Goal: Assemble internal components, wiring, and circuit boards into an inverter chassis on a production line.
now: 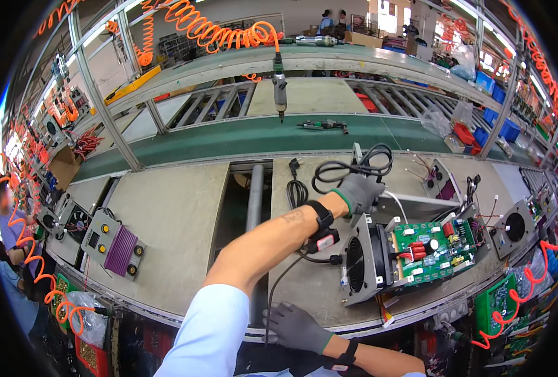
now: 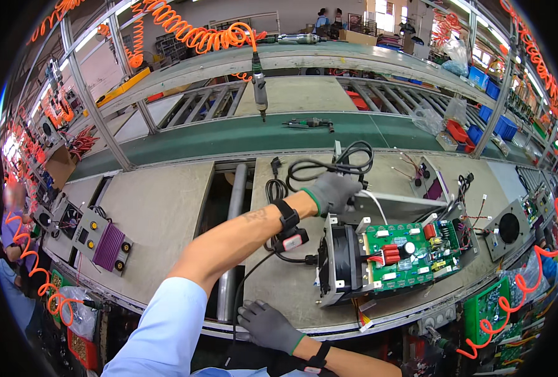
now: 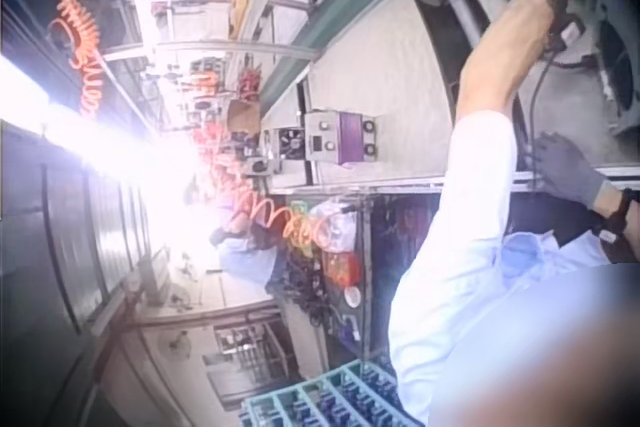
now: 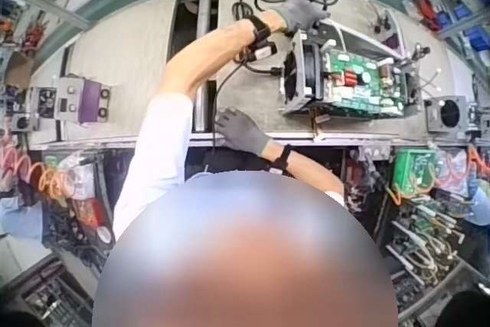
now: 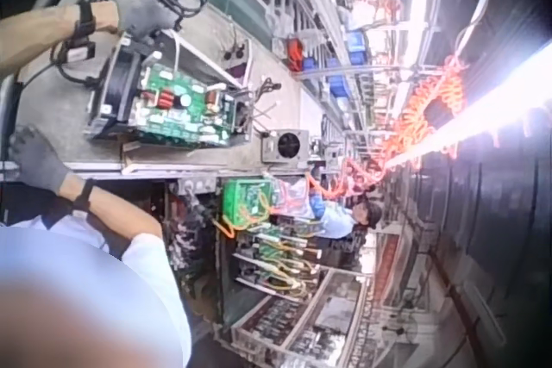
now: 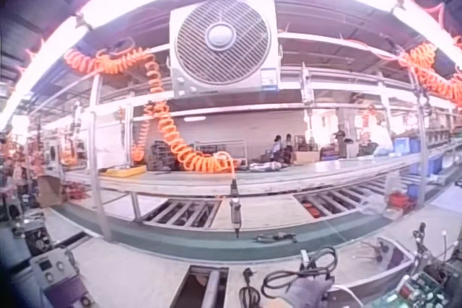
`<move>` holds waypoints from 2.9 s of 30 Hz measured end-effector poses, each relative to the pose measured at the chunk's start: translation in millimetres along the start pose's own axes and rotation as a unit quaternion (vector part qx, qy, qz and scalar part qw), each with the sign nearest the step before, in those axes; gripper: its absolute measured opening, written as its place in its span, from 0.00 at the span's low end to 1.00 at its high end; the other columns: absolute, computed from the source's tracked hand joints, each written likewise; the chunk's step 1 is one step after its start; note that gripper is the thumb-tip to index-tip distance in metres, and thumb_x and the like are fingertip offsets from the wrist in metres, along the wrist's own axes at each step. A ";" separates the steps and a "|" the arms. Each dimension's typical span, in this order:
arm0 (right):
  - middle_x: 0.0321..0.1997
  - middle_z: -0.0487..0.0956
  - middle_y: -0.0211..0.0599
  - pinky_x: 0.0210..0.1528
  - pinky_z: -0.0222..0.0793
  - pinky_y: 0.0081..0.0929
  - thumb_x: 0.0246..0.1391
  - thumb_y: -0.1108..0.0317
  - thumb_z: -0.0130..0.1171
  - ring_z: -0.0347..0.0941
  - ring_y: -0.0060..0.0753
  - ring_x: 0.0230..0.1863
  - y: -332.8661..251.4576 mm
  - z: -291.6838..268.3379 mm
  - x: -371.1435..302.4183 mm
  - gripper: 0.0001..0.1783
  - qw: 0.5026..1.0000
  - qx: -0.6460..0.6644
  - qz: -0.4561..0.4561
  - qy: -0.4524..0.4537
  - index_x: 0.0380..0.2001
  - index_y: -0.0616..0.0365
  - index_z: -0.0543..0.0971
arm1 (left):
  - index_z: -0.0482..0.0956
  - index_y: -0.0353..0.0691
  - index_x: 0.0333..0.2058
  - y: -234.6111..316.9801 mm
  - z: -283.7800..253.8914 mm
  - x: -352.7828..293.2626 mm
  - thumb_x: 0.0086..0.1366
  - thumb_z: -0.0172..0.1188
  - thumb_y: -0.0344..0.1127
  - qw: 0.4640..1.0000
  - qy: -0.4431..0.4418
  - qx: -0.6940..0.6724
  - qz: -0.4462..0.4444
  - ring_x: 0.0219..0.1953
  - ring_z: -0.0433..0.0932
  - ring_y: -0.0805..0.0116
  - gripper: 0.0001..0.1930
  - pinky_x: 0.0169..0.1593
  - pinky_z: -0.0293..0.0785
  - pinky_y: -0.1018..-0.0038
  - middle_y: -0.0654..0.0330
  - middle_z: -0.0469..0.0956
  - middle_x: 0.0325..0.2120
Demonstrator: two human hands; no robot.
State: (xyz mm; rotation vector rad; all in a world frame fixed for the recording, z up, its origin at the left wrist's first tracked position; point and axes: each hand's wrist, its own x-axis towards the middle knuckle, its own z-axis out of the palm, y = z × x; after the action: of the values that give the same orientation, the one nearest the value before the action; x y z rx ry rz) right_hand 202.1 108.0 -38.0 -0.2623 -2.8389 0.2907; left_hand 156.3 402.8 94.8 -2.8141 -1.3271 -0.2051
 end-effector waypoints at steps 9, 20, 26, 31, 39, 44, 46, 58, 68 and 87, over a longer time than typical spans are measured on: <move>0.58 0.81 0.38 0.68 0.67 0.44 0.60 0.45 0.62 0.72 0.45 0.65 11.1 -17.0 -33.9 0.25 0.999 0.015 0.035 0.018 0.47 0.56 0.84 | 0.82 0.44 0.44 -52.1 -133.7 -35.0 0.57 0.72 0.50 0.982 0.097 0.162 0.003 0.43 0.84 0.50 0.22 0.45 0.81 0.56 0.53 0.83 0.40; 0.44 0.83 0.32 0.56 0.72 0.37 0.55 0.42 0.65 0.78 0.37 0.49 47.3 -44.1 -72.2 0.25 0.996 -0.010 -0.051 0.070 0.38 0.53 0.85 | 0.80 0.39 0.39 -97.9 -204.7 -351.6 0.57 0.73 0.42 0.951 0.148 0.146 -0.230 0.36 0.81 0.50 0.17 0.40 0.77 0.60 0.52 0.78 0.33; 0.39 0.83 0.31 0.49 0.73 0.38 0.52 0.48 0.68 0.77 0.37 0.41 56.3 -61.8 -78.3 0.18 0.998 -0.008 -0.044 0.050 0.27 0.53 0.85 | 0.79 0.38 0.37 -85.0 -114.1 -493.0 0.54 0.76 0.43 0.897 0.163 0.129 -0.390 0.33 0.78 0.48 0.20 0.38 0.74 0.59 0.50 0.78 0.30; 0.40 0.82 0.40 0.46 0.73 0.43 0.53 0.56 0.68 0.77 0.45 0.43 58.7 -69.2 -62.6 0.13 0.996 -0.022 0.085 0.000 0.33 0.55 0.83 | 0.77 0.42 0.42 -85.5 -44.6 -551.6 0.56 0.75 0.41 0.871 0.186 0.066 -0.450 0.39 0.82 0.47 0.20 0.40 0.78 0.57 0.52 0.79 0.38; 0.68 0.71 0.54 0.69 0.62 0.52 0.52 0.65 0.64 0.66 0.56 0.69 99.2 -39.9 -26.5 0.31 0.906 -0.107 0.401 0.082 0.61 0.58 0.74 | 0.71 0.36 0.59 -85.6 -38.8 -562.6 0.58 0.69 0.30 0.825 0.288 0.218 -0.434 0.54 0.79 0.41 0.30 0.55 0.78 0.55 0.45 0.74 0.59; 0.68 0.70 0.55 0.72 0.56 0.57 0.51 0.65 0.65 0.64 0.57 0.69 97.6 -25.0 -31.1 0.33 0.911 -0.140 0.380 0.081 0.62 0.58 0.73 | 0.74 0.35 0.57 -25.2 36.3 -570.5 0.61 0.66 0.36 0.844 0.231 0.060 -0.480 0.58 0.75 0.40 0.26 0.59 0.75 0.51 0.40 0.77 0.54; 0.67 0.71 0.55 0.71 0.58 0.56 0.51 0.66 0.65 0.65 0.60 0.68 98.4 -27.1 -35.4 0.33 0.916 -0.126 0.361 0.120 0.62 0.57 0.71 | 0.73 0.34 0.60 -18.3 59.6 -577.6 0.66 0.60 0.41 0.870 0.193 0.077 -0.447 0.61 0.72 0.35 0.27 0.63 0.70 0.47 0.37 0.74 0.59; 0.72 0.65 0.57 0.77 0.47 0.64 0.49 0.65 0.67 0.60 0.61 0.72 107.1 -34.5 -53.6 0.31 0.908 -0.091 0.389 0.129 0.58 0.56 0.75 | 0.72 0.32 0.63 -3.2 74.6 -553.5 0.69 0.56 0.44 0.898 0.089 0.057 -0.428 0.66 0.67 0.30 0.29 0.70 0.62 0.43 0.33 0.69 0.64; 0.75 0.61 0.57 0.74 0.52 0.58 0.48 0.70 0.69 0.57 0.65 0.74 121.5 -59.9 -97.8 0.34 0.872 -0.127 0.453 0.133 0.60 0.57 0.71 | 0.74 0.33 0.61 37.1 75.6 -493.3 0.67 0.59 0.47 0.914 0.119 0.066 -0.383 0.62 0.72 0.33 0.29 0.65 0.68 0.44 0.35 0.73 0.61; 0.80 0.58 0.47 0.76 0.57 0.49 0.45 0.73 0.73 0.57 0.60 0.77 225.6 -77.5 -239.9 0.51 0.768 -0.270 0.571 0.108 0.73 0.51 0.62 | 0.64 0.33 0.70 103.2 103.0 -381.3 0.73 0.53 0.55 0.905 0.035 -0.080 -0.415 0.73 0.57 0.32 0.37 0.74 0.54 0.41 0.35 0.60 0.71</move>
State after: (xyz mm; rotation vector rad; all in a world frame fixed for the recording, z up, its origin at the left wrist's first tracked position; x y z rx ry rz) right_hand 485.2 289.4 -75.4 -1.9708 -2.0738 -0.3458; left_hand 7.1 52.6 -52.8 -2.1076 -2.4887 -0.4291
